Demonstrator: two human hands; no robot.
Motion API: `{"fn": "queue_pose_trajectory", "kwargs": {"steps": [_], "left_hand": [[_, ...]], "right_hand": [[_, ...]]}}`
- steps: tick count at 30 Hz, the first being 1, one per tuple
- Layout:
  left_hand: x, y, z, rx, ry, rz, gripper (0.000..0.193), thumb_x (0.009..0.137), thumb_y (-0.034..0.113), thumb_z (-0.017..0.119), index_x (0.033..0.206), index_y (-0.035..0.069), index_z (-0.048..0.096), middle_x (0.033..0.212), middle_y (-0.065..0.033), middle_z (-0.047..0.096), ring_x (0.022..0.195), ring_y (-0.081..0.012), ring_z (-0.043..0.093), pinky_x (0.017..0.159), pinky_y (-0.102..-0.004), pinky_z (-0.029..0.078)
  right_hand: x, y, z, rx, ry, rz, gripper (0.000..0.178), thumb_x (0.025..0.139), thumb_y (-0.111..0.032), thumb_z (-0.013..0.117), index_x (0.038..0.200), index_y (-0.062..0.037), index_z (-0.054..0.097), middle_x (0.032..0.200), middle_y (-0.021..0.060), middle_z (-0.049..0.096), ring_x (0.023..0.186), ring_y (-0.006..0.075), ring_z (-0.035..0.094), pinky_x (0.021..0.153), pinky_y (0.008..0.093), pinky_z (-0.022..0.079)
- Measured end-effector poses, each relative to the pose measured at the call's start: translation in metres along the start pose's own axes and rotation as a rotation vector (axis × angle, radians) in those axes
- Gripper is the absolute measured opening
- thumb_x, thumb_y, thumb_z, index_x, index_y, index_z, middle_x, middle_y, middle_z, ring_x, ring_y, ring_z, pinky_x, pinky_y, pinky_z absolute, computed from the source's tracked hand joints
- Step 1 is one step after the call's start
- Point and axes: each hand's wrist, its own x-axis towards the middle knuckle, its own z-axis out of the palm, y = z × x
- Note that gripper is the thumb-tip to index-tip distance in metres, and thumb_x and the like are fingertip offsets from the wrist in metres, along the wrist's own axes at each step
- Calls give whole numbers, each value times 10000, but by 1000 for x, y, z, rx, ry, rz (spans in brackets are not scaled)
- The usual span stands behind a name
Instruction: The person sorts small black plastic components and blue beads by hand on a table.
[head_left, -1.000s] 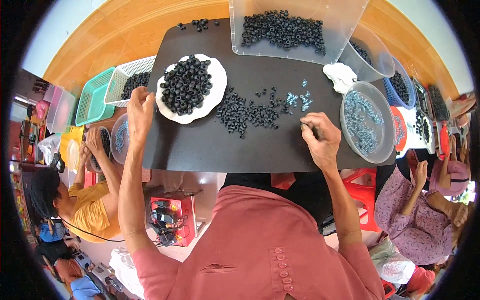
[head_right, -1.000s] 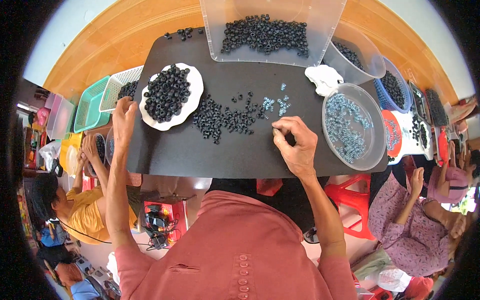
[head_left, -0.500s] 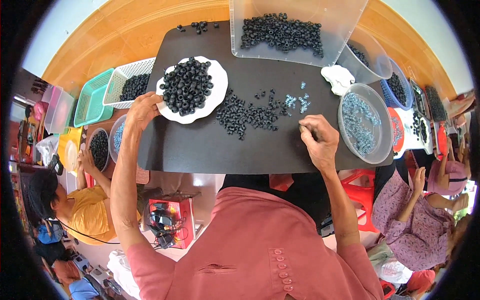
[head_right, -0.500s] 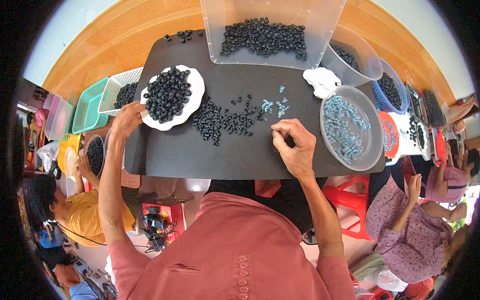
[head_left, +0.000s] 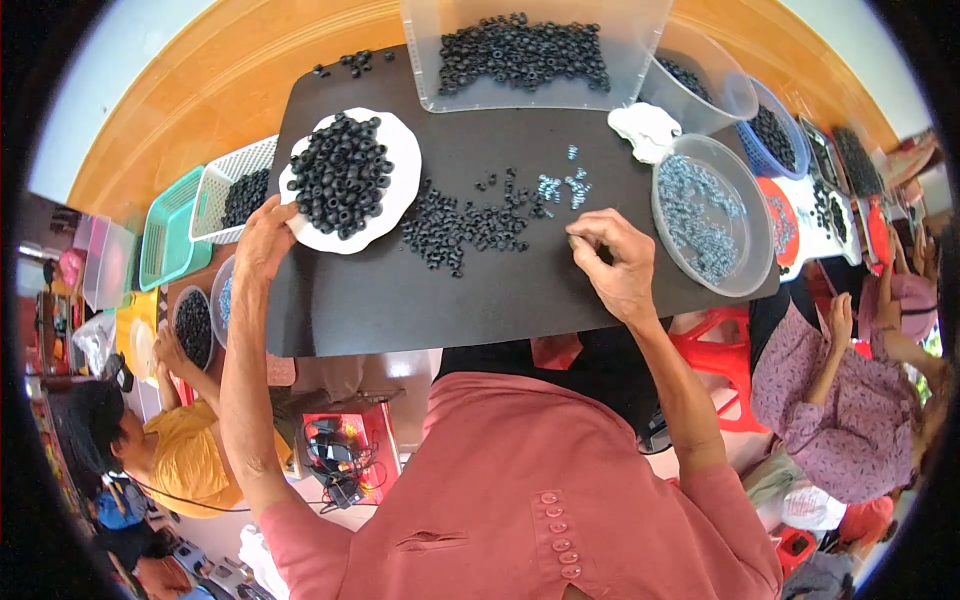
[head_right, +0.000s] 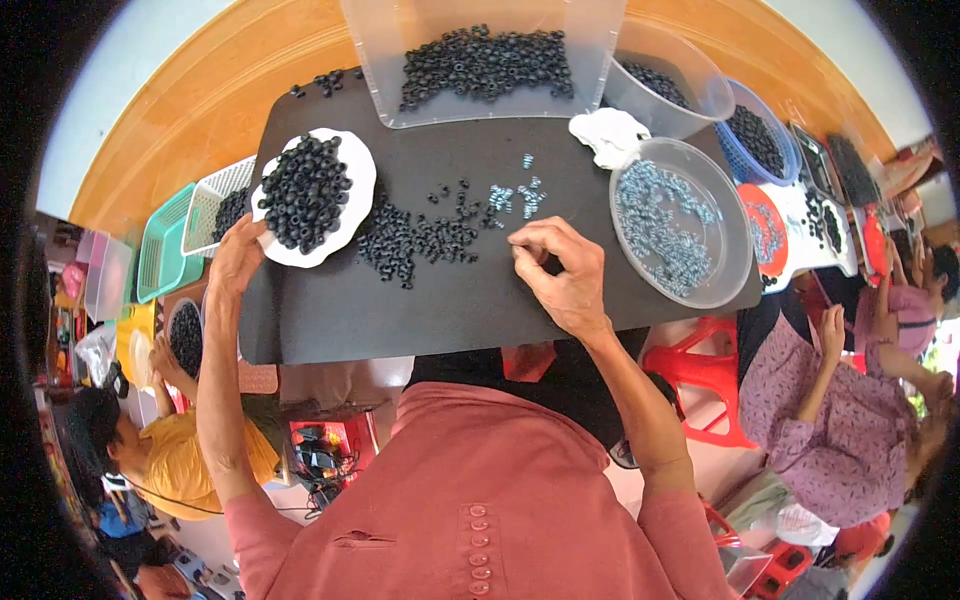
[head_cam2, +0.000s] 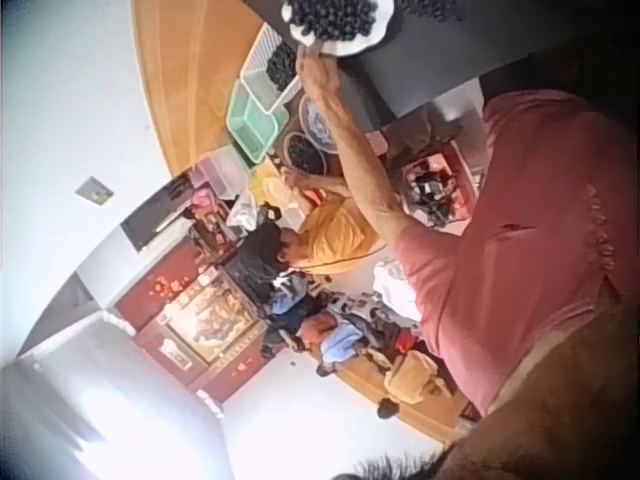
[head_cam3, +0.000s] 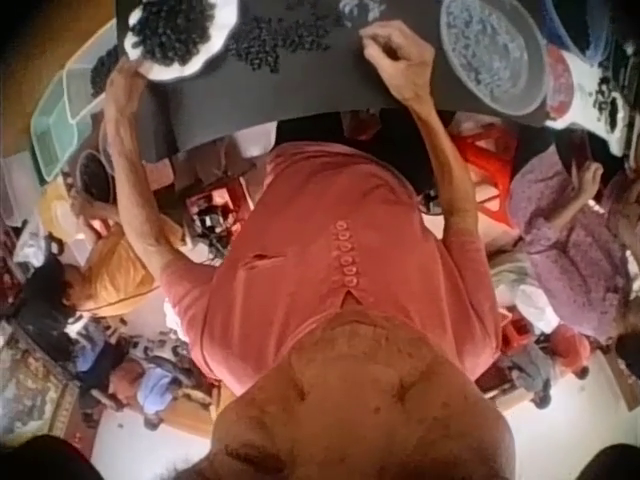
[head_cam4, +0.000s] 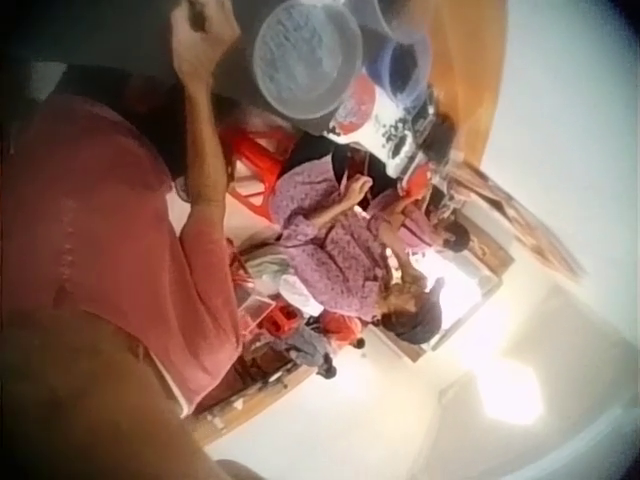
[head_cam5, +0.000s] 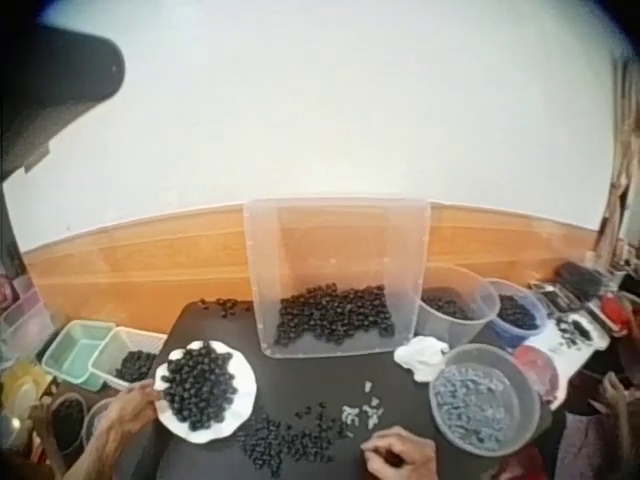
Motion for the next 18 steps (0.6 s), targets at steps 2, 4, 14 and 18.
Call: {"fn": "queue_pose_trajectory", "kwargs": {"steps": [2,4,14,18], "left_hand": [[-4,4,4,8,-5,1,290,890,31,515,1165,-59,516,1112,-130,609,1012,-217,600,911,-354,487],[-10,11,15,-34,-35,23,284,892,30,515,1161,-61,517,1104,-128,612,1008,-208,601,908,-348,488],[-13,29,87,106,-220,7,330,911,66,515,1212,-67,506,1130,-124,615,1013,-189,598,912,-326,476],[4,29,111,128,-252,14,302,916,82,511,1182,-61,520,1112,-119,619,993,-185,603,895,-334,481]], "right_hand": [[0,-2,-2,15,-11,19,161,750,61,665,895,-9,664,845,43,640,648,70,569,588,214,467],[-1,-2,-2,18,-5,37,153,750,59,665,889,-6,664,845,44,641,643,69,568,586,213,466],[-3,-4,-4,17,-6,45,134,749,56,669,871,0,669,846,52,644,618,63,556,561,210,459],[-3,-3,-5,17,-12,47,133,751,50,678,872,-3,670,853,52,643,606,53,546,544,205,453]]}}
